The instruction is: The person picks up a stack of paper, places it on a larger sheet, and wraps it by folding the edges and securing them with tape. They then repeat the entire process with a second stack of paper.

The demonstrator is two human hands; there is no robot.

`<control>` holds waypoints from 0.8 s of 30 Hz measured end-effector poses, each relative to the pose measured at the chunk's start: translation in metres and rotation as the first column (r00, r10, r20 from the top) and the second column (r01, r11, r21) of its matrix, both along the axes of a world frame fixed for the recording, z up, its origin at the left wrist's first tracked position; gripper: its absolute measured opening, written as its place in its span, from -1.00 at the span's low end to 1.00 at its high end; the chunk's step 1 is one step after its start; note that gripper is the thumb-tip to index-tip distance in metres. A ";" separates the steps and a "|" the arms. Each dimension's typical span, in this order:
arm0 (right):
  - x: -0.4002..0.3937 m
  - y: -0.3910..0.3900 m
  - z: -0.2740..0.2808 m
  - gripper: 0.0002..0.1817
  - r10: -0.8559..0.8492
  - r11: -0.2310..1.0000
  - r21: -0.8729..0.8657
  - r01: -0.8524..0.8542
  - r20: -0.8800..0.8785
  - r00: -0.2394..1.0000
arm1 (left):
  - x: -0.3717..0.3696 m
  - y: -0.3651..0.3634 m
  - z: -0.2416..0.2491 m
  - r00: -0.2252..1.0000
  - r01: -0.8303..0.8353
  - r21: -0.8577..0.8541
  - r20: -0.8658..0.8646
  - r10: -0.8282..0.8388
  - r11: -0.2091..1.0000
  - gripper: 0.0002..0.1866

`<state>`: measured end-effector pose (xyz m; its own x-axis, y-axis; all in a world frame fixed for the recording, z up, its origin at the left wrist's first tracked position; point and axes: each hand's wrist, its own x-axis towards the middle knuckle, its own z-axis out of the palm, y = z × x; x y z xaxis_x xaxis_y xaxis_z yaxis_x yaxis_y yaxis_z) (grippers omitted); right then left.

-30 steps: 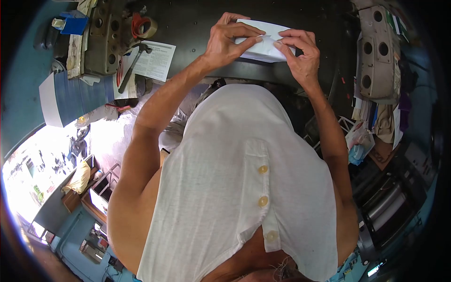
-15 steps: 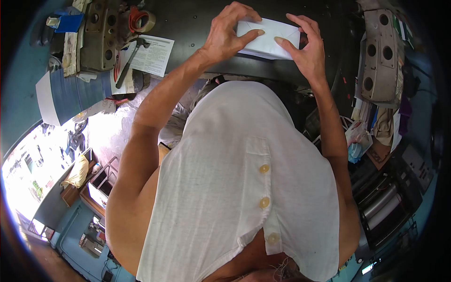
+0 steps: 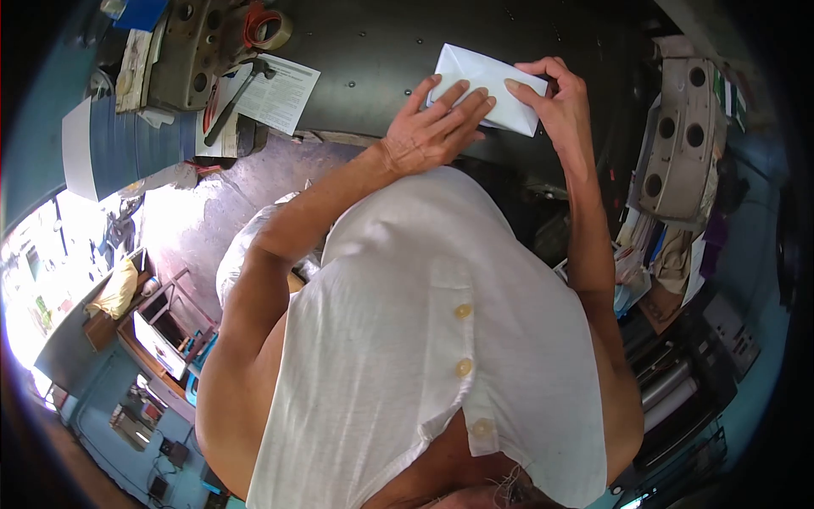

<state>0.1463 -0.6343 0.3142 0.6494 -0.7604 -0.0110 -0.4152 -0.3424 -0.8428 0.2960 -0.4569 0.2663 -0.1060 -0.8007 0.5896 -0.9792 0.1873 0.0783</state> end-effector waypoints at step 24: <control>0.456 0.082 0.118 -0.75 0.352 0.751 0.494 -0.438 0.261 0.899 | -0.018 -0.018 -0.036 0.991 -0.106 -0.224 0.059 0.122 0.969 -0.58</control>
